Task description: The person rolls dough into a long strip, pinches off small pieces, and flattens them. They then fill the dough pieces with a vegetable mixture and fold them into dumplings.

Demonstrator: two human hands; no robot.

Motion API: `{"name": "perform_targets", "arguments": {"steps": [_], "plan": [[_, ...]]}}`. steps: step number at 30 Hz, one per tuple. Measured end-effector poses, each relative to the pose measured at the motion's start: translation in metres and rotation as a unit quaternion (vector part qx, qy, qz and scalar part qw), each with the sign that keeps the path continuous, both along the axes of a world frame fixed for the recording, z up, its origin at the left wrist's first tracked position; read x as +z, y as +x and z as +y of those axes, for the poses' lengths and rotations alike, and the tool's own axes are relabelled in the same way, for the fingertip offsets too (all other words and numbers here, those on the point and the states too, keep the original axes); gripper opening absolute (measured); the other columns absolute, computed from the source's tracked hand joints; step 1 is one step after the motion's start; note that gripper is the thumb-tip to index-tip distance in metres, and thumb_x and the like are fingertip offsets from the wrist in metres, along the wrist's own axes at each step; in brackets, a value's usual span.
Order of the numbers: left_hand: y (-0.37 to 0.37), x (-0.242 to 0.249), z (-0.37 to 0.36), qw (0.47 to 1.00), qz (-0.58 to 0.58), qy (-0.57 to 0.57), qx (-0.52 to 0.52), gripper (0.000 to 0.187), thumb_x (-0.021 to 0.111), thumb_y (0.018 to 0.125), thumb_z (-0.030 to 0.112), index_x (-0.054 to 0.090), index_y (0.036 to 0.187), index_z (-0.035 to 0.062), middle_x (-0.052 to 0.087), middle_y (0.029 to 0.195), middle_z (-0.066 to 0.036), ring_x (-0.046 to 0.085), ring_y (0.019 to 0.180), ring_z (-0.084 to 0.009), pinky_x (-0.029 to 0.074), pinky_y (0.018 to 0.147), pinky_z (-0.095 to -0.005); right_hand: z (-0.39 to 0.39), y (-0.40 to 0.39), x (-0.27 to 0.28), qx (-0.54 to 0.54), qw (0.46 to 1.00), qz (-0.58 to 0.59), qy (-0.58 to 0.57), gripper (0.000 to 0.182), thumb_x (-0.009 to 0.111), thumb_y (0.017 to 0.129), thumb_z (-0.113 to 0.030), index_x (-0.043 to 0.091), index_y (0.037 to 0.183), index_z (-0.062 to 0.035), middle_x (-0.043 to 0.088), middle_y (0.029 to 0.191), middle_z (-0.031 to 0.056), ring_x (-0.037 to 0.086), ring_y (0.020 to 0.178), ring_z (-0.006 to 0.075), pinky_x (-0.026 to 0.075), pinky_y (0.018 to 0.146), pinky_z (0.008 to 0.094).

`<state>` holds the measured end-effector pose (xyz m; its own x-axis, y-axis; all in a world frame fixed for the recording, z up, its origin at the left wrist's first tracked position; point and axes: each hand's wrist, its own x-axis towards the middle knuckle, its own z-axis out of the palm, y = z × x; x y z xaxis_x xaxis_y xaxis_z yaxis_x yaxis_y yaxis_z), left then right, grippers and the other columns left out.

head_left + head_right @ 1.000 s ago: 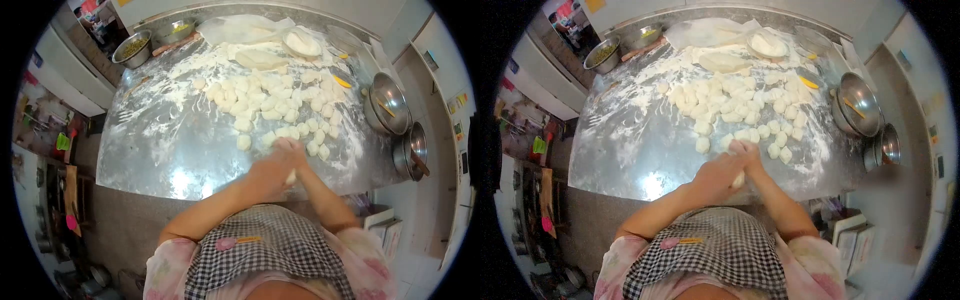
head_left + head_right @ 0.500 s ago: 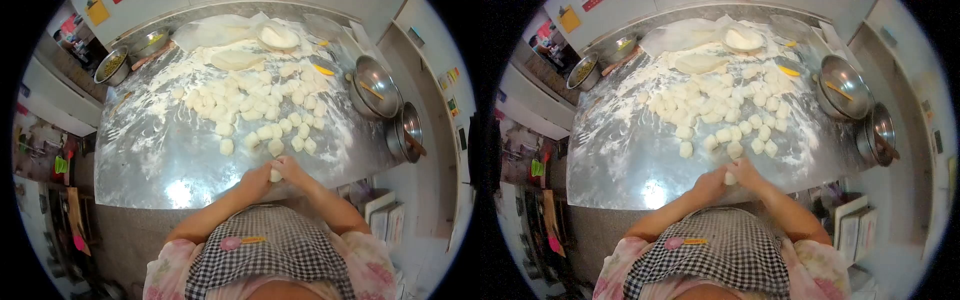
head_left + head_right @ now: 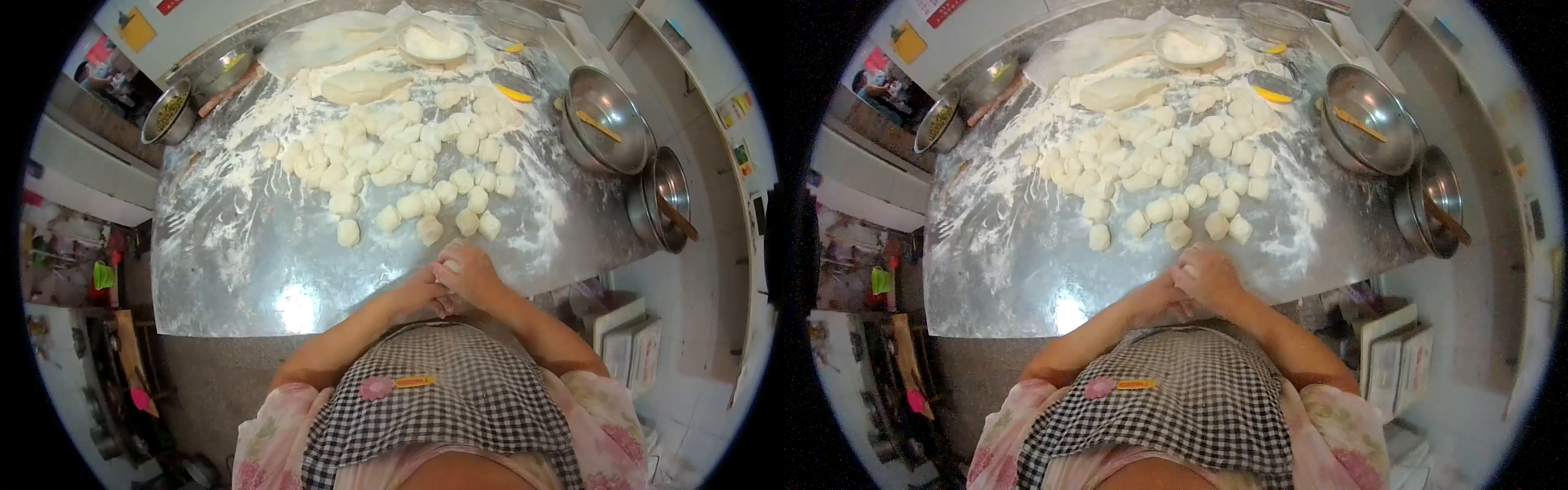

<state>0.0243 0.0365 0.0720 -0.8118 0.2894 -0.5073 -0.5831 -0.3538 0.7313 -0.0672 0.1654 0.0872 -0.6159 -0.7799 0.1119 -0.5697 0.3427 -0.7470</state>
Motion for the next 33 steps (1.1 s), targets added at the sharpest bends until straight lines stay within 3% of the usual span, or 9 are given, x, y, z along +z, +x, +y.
{"name": "perform_targets", "arguments": {"steps": [9,11,13,15,19,23,26,29,33], "plan": [[0.008,0.004,0.004,0.991,0.062,-0.112,-0.046,0.022,0.051,0.082,0.006,0.054,0.103,0.0017,0.059,0.088,-0.006,0.056,0.077,-0.0153,0.046,0.065,-0.0280,0.000,-0.007,-0.004,0.008,0.998,0.045,-0.043,0.011,0.064,0.073,-0.013,0.061,0.078,-0.0039,0.056,0.077,0.0121,0.056,0.072,0.0301,0.045,0.063,0.0366],[0.010,0.033,0.004,0.952,0.117,-0.258,-0.119,0.013,0.050,0.080,0.007,0.054,0.091,0.0007,0.058,0.080,-0.007,0.057,0.069,-0.0192,0.046,0.060,-0.0312,-0.005,-0.023,-0.026,-0.014,0.996,0.075,-0.046,0.011,0.061,0.074,-0.013,0.061,0.079,-0.0033,0.056,0.076,0.0123,0.056,0.071,0.0295,0.046,0.063,0.0365],[0.007,0.107,0.018,0.872,0.375,-0.273,-0.159,0.020,0.050,0.082,0.010,0.054,0.099,0.0008,0.059,0.091,-0.011,0.058,0.080,-0.0257,0.046,0.069,-0.0361,-0.012,-0.054,-0.050,-0.009,0.957,0.280,-0.075,0.017,0.056,0.080,-0.018,0.063,0.086,-0.0029,0.056,0.074,0.0140,0.056,0.069,0.0280,0.046,0.065,0.0385],[-0.013,0.127,0.012,0.783,0.512,-0.335,-0.115,0.032,0.053,0.082,0.015,0.051,0.111,0.0004,0.056,0.105,-0.017,0.055,0.094,-0.0316,0.044,0.081,-0.0398,-0.022,-0.074,-0.047,0.004,0.964,0.234,-0.124,0.022,0.052,0.085,-0.021,0.064,0.091,-0.0030,0.056,0.074,0.0133,0.056,0.066,0.0247,0.046,0.064,0.0375],[-0.033,0.057,-0.012,0.708,0.409,-0.575,0.013,0.058,0.061,0.081,0.023,0.039,0.131,0.0031,0.045,0.125,-0.023,0.043,0.116,-0.0382,0.033,0.099,-0.0453,-0.006,-0.055,0.000,0.053,0.941,-0.326,-0.071,0.022,0.052,0.088,-0.021,0.064,0.095,-0.0042,0.059,0.076,0.0070,0.054,0.062,0.0153,0.045,0.057,0.0293],[-0.027,0.024,-0.034,0.694,0.331,-0.639,-0.005,0.071,0.068,0.075,0.027,0.035,0.133,0.0036,0.040,0.129,-0.024,0.040,0.118,-0.0383,0.031,0.099,-0.0459,0.001,-0.053,-0.025,0.006,0.822,-0.570,-0.016,0.018,0.055,0.087,-0.016,0.066,0.096,-0.0046,0.061,0.078,0.0040,0.052,0.061,0.0090,0.043,0.051,0.0232],[-0.020,0.024,-0.080,0.719,0.209,-0.651,0.126,0.068,0.068,0.073,0.025,0.039,0.129,-0.0011,0.043,0.126,-0.026,0.040,0.118,-0.0390,0.032,0.097,-0.0447,0.003,-0.099,-0.019,-0.040,0.913,-0.405,0.026,0.017,0.056,0.085,-0.013,0.066,0.093,-0.0028,0.061,0.077,0.0040,0.053,0.063,0.0102,0.044,0.054,0.0249],[0.019,-0.088,-0.157,0.574,0.103,-0.723,0.370,0.060,0.060,0.079,0.020,0.039,0.129,-0.0046,0.043,0.127,-0.028,0.037,0.121,-0.0422,0.028,0.103,-0.0437,0.006,-0.177,-0.007,-0.115,0.953,-0.282,0.001,0.019,0.054,0.081,-0.009,0.067,0.093,-0.0029,0.063,0.083,0.0064,0.057,0.071,0.0148,0.046,0.065,0.0274],[0.034,-0.096,-0.156,0.519,-0.006,-0.797,0.311,0.056,0.053,0.084,0.022,0.038,0.131,-0.0045,0.039,0.133,-0.028,0.033,0.126,-0.0431,0.022,0.106,-0.0492,0.013,-0.299,0.002,-0.163,0.985,0.030,0.038,0.021,0.055,0.079,-0.009,0.066,0.095,-0.0029,0.066,0.091,0.0151,0.062,0.084,0.0270,0.047,0.078,0.0347]]}}
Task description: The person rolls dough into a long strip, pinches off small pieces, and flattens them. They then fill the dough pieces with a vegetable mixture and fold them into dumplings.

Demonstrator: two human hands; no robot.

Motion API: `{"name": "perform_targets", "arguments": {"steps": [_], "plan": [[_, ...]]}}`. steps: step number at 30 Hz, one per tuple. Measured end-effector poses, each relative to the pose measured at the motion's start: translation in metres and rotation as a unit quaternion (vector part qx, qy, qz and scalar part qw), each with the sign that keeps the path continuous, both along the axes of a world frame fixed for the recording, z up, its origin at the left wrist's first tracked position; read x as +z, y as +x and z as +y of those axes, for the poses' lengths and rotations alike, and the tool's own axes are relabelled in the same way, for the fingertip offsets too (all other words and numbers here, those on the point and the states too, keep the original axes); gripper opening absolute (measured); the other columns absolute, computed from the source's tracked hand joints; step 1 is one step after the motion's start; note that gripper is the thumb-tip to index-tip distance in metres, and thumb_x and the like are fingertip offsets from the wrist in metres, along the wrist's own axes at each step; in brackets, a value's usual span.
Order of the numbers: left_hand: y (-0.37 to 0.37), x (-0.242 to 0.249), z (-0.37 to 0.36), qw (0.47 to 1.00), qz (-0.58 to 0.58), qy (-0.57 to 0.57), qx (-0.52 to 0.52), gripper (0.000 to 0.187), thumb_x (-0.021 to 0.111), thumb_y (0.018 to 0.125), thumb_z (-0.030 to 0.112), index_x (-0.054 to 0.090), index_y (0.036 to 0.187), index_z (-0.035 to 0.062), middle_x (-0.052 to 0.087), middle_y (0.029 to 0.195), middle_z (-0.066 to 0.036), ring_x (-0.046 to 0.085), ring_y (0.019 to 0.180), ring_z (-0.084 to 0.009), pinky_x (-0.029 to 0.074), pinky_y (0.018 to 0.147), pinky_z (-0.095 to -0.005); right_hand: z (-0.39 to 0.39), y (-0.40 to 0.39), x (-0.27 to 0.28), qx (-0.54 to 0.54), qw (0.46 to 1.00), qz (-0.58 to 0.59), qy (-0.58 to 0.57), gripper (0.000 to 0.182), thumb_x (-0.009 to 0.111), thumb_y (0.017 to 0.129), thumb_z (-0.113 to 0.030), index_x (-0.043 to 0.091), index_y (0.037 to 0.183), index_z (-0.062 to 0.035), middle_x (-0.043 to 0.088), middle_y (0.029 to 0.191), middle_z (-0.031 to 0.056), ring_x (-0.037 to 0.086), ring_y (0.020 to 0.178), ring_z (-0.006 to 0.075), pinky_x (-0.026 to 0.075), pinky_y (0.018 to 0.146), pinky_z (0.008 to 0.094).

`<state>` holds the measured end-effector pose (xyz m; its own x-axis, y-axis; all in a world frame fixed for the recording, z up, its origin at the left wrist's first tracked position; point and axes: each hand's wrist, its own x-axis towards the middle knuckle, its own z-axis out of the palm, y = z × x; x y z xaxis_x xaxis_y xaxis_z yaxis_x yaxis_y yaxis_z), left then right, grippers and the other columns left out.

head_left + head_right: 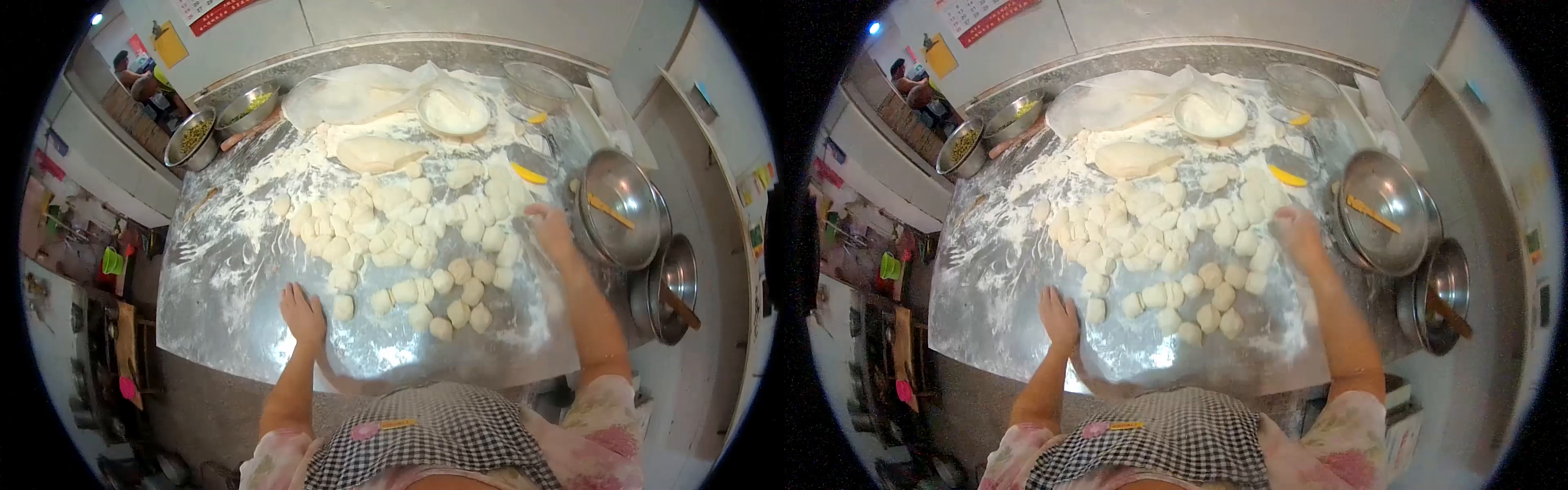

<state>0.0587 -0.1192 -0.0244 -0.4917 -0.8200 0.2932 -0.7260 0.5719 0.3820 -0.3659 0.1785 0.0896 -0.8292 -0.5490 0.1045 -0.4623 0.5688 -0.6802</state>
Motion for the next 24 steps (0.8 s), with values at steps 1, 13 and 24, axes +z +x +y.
{"name": "perform_targets", "arguments": {"steps": [1,13,24], "plan": [[-0.002,0.002,0.002,0.998,-0.055,-0.043,0.002,0.055,0.052,0.085,0.023,0.038,0.131,-0.0040,0.038,0.134,-0.027,0.032,0.126,-0.0430,0.021,0.106,-0.0504,-0.007,-0.021,0.010,0.007,0.998,0.058,0.020,0.021,0.055,0.079,-0.010,0.065,0.096,-0.0027,0.066,0.093,0.0174,0.062,0.088,0.0305,0.047,0.081,0.0369],[-0.013,0.021,0.000,0.997,-0.052,0.018,0.044,0.053,0.056,0.080,0.025,0.046,0.126,0.0002,0.038,0.135,-0.024,0.032,0.126,-0.0434,0.021,0.106,-0.0535,-0.246,-0.201,-0.053,0.095,0.937,0.259,0.215,0.042,0.059,0.081,-0.031,0.056,0.113,-0.0046,0.061,0.108,0.0165,0.056,0.102,0.0339,0.045,0.087,0.0422],[-0.013,0.032,-0.003,0.994,-0.079,0.051,0.054,0.059,0.056,0.079,0.028,0.041,0.130,0.0028,0.035,0.136,-0.022,0.029,0.128,-0.0416,0.023,0.106,-0.0530,-0.323,-0.353,-0.216,0.117,0.945,0.271,0.140,0.041,0.058,0.082,-0.020,0.052,0.114,0.0041,0.062,0.096,0.0206,0.061,0.086,0.0357,0.050,0.072,0.0426]]}}
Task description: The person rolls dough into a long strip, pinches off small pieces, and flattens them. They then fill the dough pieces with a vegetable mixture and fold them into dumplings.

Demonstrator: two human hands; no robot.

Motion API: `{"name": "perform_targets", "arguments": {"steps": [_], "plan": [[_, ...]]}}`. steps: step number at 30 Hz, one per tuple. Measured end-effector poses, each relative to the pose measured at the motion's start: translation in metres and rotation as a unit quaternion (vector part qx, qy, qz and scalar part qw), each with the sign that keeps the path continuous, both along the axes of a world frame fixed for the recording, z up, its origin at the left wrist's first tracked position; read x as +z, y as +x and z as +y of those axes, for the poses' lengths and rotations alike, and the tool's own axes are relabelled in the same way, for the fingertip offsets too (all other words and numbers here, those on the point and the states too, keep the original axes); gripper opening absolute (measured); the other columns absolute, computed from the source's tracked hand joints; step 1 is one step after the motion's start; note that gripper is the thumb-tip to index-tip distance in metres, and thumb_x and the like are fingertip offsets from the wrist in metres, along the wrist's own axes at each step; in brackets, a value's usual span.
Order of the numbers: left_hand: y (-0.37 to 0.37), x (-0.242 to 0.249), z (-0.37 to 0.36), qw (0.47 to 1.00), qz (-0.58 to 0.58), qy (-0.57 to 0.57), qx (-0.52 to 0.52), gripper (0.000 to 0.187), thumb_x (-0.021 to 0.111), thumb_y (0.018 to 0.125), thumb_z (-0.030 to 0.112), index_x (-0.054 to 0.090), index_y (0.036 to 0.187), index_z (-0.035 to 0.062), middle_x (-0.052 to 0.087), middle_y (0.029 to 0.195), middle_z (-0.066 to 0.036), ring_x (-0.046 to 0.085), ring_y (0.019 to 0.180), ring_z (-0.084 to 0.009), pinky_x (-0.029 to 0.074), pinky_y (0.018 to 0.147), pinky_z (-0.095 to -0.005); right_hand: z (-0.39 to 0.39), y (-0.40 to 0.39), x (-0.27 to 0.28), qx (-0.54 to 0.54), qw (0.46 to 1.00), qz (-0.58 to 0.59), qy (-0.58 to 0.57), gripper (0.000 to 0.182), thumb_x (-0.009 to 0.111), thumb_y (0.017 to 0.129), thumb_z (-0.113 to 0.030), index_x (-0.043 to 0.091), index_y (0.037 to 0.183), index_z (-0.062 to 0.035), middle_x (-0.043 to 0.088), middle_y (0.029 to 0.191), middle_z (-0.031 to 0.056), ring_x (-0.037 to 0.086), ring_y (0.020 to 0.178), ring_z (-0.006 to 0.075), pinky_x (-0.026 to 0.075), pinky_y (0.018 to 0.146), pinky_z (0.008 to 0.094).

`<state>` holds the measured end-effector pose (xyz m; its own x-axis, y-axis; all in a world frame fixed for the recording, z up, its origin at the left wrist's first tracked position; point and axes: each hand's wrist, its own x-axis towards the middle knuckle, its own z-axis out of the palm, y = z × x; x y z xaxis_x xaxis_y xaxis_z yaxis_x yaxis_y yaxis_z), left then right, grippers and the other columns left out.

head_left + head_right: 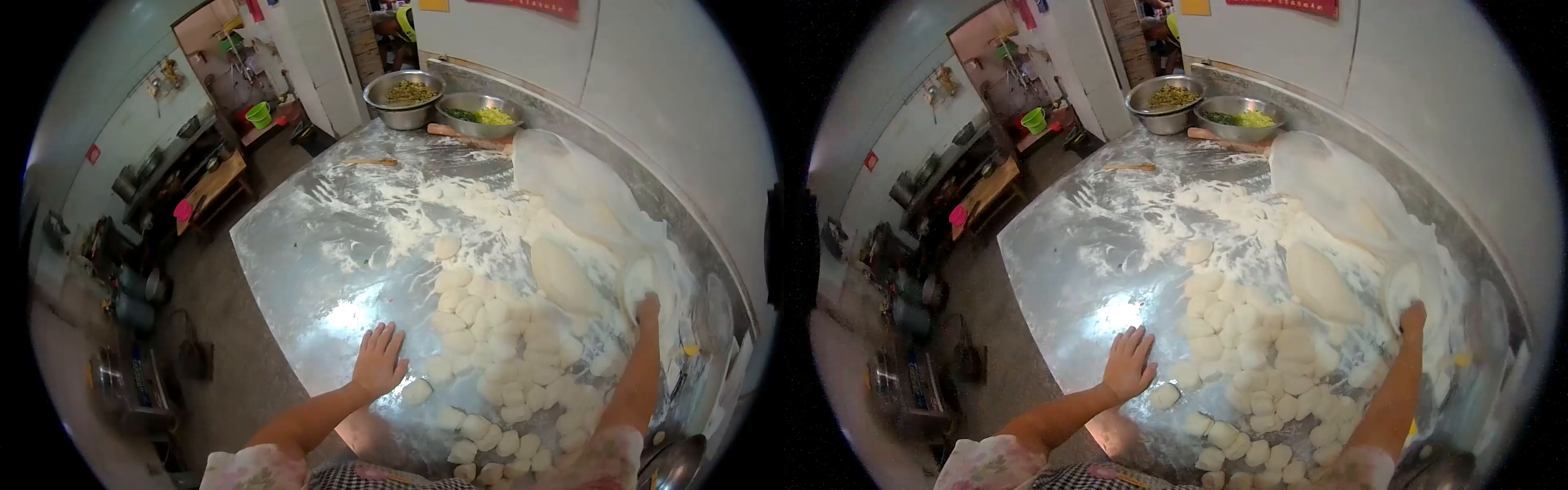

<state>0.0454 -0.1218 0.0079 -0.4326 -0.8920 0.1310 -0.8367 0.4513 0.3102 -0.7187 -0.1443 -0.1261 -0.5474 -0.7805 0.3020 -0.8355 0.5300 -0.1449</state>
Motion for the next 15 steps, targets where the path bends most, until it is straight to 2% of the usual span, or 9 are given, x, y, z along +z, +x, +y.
{"name": "perform_targets", "arguments": {"steps": [1,3,6,8,9,11,12,14,15], "plan": [[0.000,0.000,0.001,1.000,0.006,-0.001,0.000,0.059,0.056,0.079,0.028,0.041,0.130,0.0030,0.035,0.137,-0.022,0.029,0.128,-0.0414,0.023,0.106,-0.0528,0.005,0.034,0.038,-0.025,0.986,-0.165,-0.026,0.041,0.058,0.082,-0.018,0.051,0.116,0.0032,0.061,0.093,0.0180,0.060,0.080,0.0313,0.049,0.065,0.0401],[0.001,-0.001,0.001,1.000,0.006,0.002,-0.001,0.059,0.056,0.079,0.028,0.041,0.130,0.0032,0.035,0.137,-0.022,0.029,0.129,-0.0411,0.022,0.106,-0.0525,0.014,0.109,0.122,-0.133,0.875,-0.449,-0.124,0.041,0.059,0.082,-0.016,0.051,0.119,0.0014,0.059,0.085,0.0128,0.058,0.067,0.0224,0.047,0.050,0.0351],[0.004,0.000,0.001,1.000,0.009,-0.001,-0.003,0.058,0.055,0.080,0.029,0.041,0.130,0.0033,0.035,0.137,-0.022,0.029,0.129,-0.0410,0.022,0.107,-0.0525,0.053,0.140,0.155,-0.142,0.844,-0.469,-0.219,0.044,0.061,0.082,-0.017,0.050,0.122,-0.0023,0.054,0.079,0.0064,0.046,0.053,0.0114,0.036,0.038,0.0261],[0.006,-0.001,0.002,1.000,0.015,-0.003,-0.004,0.057,0.054,0.081,0.029,0.041,0.130,0.0031,0.035,0.137,-0.022,0.028,0.129,-0.0411,0.021,0.107,-0.0523,0.095,0.189,0.197,-0.163,0.820,-0.510,-0.200,0.048,0.062,0.083,-0.019,0.047,0.126,-0.0043,0.054,0.083,0.0064,0.042,0.050,0.0114,0.034,0.039,0.0242],[0.007,-0.002,0.002,1.000,0.019,-0.003,-0.005,0.056,0.054,0.081,0.029,0.041,0.129,0.0028,0.035,0.137,-0.022,0.028,0.129,-0.0411,0.021,0.107,-0.0522,0.125,0.185,0.191,-0.153,0.820,-0.513,-0.202,0.050,0.063,0.084,-0.020,0.046,0.128,-0.0056,0.052,0.087,0.0048,0.040,0.051,0.0101,0.031,0.038,0.0236],[0.009,-0.005,0.002,1.000,0.029,-0.007,-0.006,0.056,0.053,0.082,0.029,0.041,0.129,0.0020,0.035,0.137,-0.023,0.028,0.129,-0.0410,0.021,0.107,-0.0519,0.196,0.190,0.189,-0.097,0.844,-0.506,-0.146,0.042,0.056,0.085,-0.017,0.046,0.124,-0.0052,0.048,0.107,0.0051,0.046,0.086,0.0110,0.040,0.054,0.0244],[0.010,-0.007,0.003,0.999,0.035,-0.010,-0.008,0.056,0.053,0.082,0.029,0.041,0.129,0.0015,0.035,0.136,-0.023,0.028,0.129,-0.0409,0.021,0.107,-0.0518,0.210,0.263,0.248,-0.223,0.829,-0.495,-0.133,0.033,0.056,0.085,-0.014,0.052,0.115,-0.0016,0.052,0.099,0.0041,0.049,0.080,0.0134,0.042,0.054,0.0264],[0.013,-0.008,0.002,0.999,0.046,-0.013,-0.009,0.056,0.054,0.082,0.029,0.041,0.129,0.0009,0.035,0.137,-0.023,0.028,0.130,-0.0399,0.020,0.107,-0.0514,0.282,0.230,0.192,-0.121,0.890,-0.432,-0.077,0.028,0.056,0.085,-0.015,0.055,0.109,-0.0005,0.056,0.091,0.0046,0.053,0.074,0.0150,0.045,0.056,0.0296],[0.014,-0.006,0.002,0.999,0.052,-0.008,-0.009,0.056,0.054,0.082,0.030,0.041,0.129,0.0008,0.035,0.137,-0.023,0.028,0.130,-0.0388,0.020,0.107,-0.0512,0.305,0.251,0.192,-0.118,0.901,-0.416,-0.044,0.029,0.056,0.084,-0.014,0.055,0.110,-0.0006,0.056,0.093,0.0059,0.054,0.076,0.0162,0.046,0.059,0.0305]]}}
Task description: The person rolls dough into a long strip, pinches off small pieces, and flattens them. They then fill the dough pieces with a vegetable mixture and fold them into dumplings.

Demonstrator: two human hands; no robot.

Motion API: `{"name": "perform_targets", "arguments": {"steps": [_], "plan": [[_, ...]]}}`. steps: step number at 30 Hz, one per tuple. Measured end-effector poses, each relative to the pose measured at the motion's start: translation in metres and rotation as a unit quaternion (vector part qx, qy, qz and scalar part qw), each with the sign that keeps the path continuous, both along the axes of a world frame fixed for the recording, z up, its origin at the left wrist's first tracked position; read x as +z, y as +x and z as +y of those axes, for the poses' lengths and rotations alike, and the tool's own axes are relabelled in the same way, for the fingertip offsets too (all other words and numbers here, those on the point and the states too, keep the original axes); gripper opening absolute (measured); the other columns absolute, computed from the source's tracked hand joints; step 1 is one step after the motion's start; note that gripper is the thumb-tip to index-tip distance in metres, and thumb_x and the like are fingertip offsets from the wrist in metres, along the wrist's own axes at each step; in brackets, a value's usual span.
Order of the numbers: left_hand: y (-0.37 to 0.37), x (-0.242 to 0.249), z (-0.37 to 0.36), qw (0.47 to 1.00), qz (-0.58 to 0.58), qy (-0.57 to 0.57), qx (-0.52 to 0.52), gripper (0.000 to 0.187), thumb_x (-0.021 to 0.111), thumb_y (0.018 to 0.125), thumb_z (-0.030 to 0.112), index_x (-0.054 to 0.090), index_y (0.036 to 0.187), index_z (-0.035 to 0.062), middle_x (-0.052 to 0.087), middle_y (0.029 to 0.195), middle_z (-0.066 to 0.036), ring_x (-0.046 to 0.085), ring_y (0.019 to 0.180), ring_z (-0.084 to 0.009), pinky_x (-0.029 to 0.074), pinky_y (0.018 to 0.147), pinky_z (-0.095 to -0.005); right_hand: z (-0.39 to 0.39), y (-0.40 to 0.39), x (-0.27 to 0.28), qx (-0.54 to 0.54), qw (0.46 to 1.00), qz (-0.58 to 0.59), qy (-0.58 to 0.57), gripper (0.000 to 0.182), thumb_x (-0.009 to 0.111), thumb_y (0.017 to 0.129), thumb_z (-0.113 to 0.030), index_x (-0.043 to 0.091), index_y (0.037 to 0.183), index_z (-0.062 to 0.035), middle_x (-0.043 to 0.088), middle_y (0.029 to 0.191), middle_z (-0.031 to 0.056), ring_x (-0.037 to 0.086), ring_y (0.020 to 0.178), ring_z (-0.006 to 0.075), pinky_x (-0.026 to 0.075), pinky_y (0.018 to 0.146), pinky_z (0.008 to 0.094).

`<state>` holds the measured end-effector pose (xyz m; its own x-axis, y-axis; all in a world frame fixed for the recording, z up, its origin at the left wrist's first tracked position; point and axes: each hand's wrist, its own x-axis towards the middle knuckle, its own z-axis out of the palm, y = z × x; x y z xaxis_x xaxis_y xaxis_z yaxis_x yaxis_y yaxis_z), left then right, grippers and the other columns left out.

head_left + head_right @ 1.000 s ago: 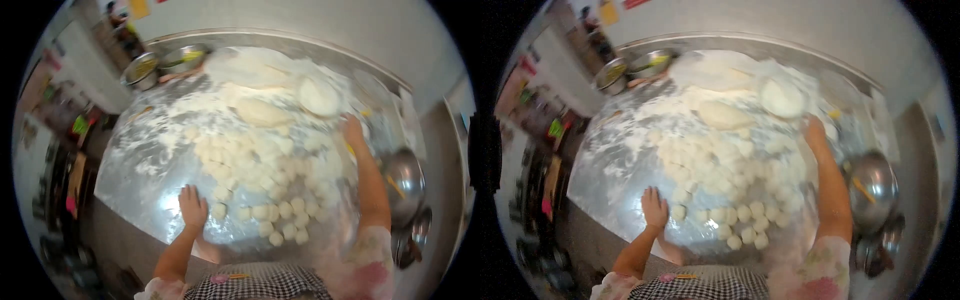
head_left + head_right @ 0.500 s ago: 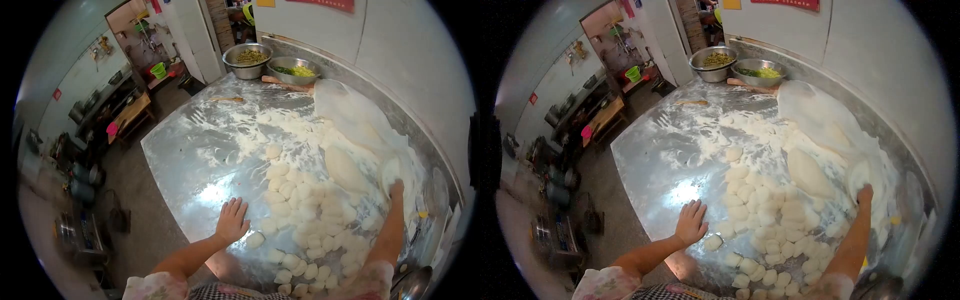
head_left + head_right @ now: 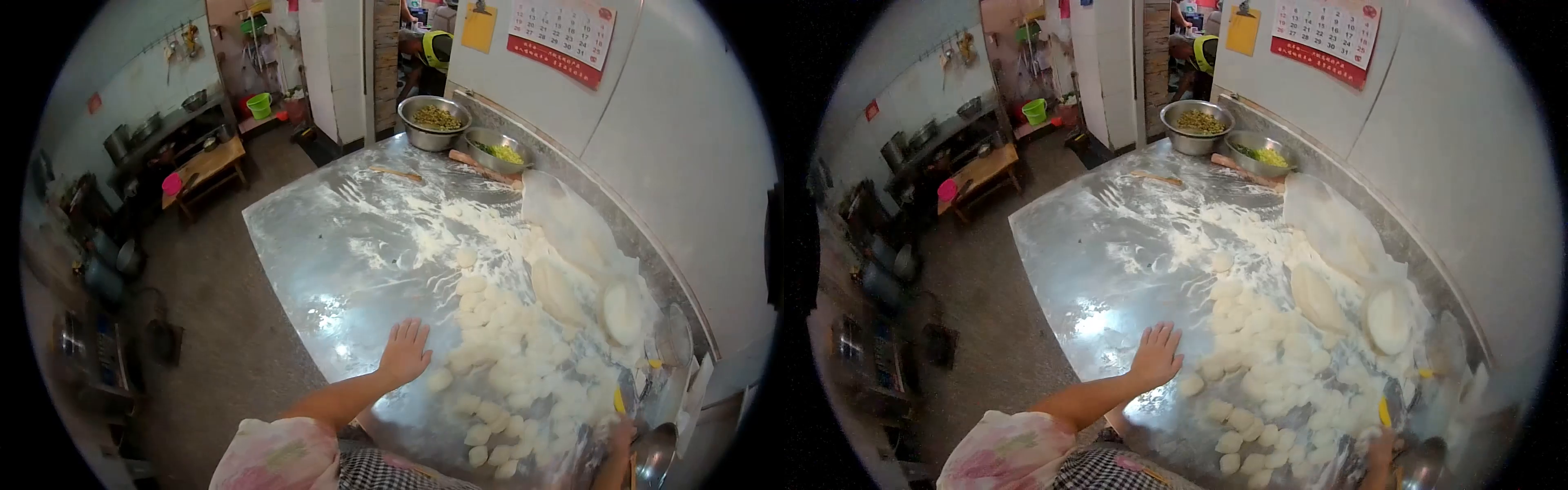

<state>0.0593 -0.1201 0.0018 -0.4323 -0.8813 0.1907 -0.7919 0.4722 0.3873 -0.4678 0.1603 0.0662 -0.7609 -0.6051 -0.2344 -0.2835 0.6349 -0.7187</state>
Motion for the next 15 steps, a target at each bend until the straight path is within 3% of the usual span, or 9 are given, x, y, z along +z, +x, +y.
{"name": "perform_targets", "arguments": {"steps": [3,7,8,9,10,11,13,14,15], "plan": [[0.003,-0.008,0.005,1.000,0.008,0.001,-0.002,0.056,0.053,0.083,0.030,0.041,0.129,0.0002,0.035,0.136,-0.024,0.028,0.129,-0.0395,0.021,0.107,-0.0516,0.000,0.075,0.020,0.080,0.991,-0.068,0.078,0.033,0.056,0.082,-0.010,0.053,0.114,-0.0012,0.058,0.096,0.0099,0.057,0.082,0.0200,0.048,0.070,0.0332],[0.007,-0.013,0.005,0.999,0.041,-0.024,-0.007,0.055,0.051,0.085,0.032,0.042,0.129,0.0013,0.035,0.136,-0.024,0.029,0.128,-0.0400,0.020,0.106,-0.0528,-0.014,0.089,0.026,0.008,0.945,-0.199,-0.261,0.045,0.058,0.081,-0.011,0.047,0.124,-0.0005,0.053,0.119,0.0146,0.053,0.104,0.0255,0.039,0.096,0.0395],[0.007,-0.015,0.003,0.998,0.050,-0.025,-0.011,0.054,0.051,0.085,0.032,0.043,0.128,0.0018,0.036,0.136,-0.024,0.030,0.127,-0.0402,0.021,0.106,-0.0529,-0.018,0.087,-0.014,0.074,0.993,-0.075,-0.058,0.046,0.055,0.084,-0.016,0.046,0.126,-0.0017,0.051,0.124,0.0145,0.049,0.111,0.0273,0.034,0.100,0.0415],[0.008,-0.018,0.003,0.998,0.057,-0.023,-0.015,0.053,0.051,0.085,0.032,0.044,0.128,0.0024,0.036,0.136,-0.023,0.031,0.127,-0.0405,0.021,0.106,-0.0530,-0.020,0.079,-0.058,0.197,0.939,0.153,0.235,0.048,0.052,0.086,-0.021,0.044,0.129,-0.0029,0.049,0.128,0.0144,0.044,0.117,0.0291,0.030,0.103,0.0436],[0.010,-0.021,0.000,0.998,0.062,-0.023,-0.019,0.052,0.052,0.084,0.032,0.045,0.127,0.0030,0.036,0.136,-0.023,0.032,0.126,-0.0407,0.021,0.106,-0.0531,-0.033,0.102,-0.071,0.291,0.824,0.281,0.396,0.049,0.050,0.088,-0.027,0.043,0.131,-0.0042,0.047,0.132,0.0142,0.040,0.124,0.0309,0.025,0.107,0.0457],[0.008,-0.024,-0.008,0.996,0.084,-0.017,-0.011,0.049,0.051,0.085,0.031,0.048,0.124,0.0032,0.039,0.134,-0.022,0.032,0.127,-0.0405,0.022,0.105,-0.0533,-0.051,0.143,-0.104,0.250,0.847,0.262,0.389,0.054,0.048,0.088,-0.033,0.042,0.132,-0.0039,0.046,0.133,0.0160,0.037,0.126,0.0321,0.016,0.106,0.0514],[-0.004,-0.032,-0.020,0.992,0.124,-0.002,0.004,0.042,0.050,0.086,0.029,0.055,0.119,0.0035,0.045,0.131,-0.019,0.033,0.127,-0.0400,0.023,0.104,-0.0537,-0.120,0.308,-0.088,0.166,0.887,0.226,0.366,0.064,0.045,0.087,-0.047,0.040,0.134,-0.0033,0.044,0.134,0.0194,0.031,0.131,0.0343,0.000,0.105,0.0627],[-0.012,-0.020,-0.019,0.995,0.095,0.020,-0.012,0.042,0.050,0.085,0.029,0.057,0.117,0.0038,0.047,0.129,-0.017,0.033,0.127,-0.0397,0.023,0.103,-0.0539,-0.127,0.353,-0.084,0.151,0.937,0.238,0.208,0.065,0.047,0.086,-0.047,0.041,0.134,-0.0041,0.043,0.134,0.0221,0.032,0.130,0.0354,0.005,0.107,0.0606],[-0.021,0.003,-0.012,0.997,0.062,0.045,-0.033,0.041,0.050,0.084,0.029,0.058,0.115,0.0041,0.049,0.127,-0.016,0.033,0.128,-0.0394,0.023,0.103,-0.0541,-0.124,0.378,-0.071,0.221,0.925,0.277,0.138,0.064,0.049,0.085,-0.045,0.041,0.134,-0.0042,0.043,0.134,0.0226,0.034,0.129,0.0356,0.007,0.107,0.0589]]}}
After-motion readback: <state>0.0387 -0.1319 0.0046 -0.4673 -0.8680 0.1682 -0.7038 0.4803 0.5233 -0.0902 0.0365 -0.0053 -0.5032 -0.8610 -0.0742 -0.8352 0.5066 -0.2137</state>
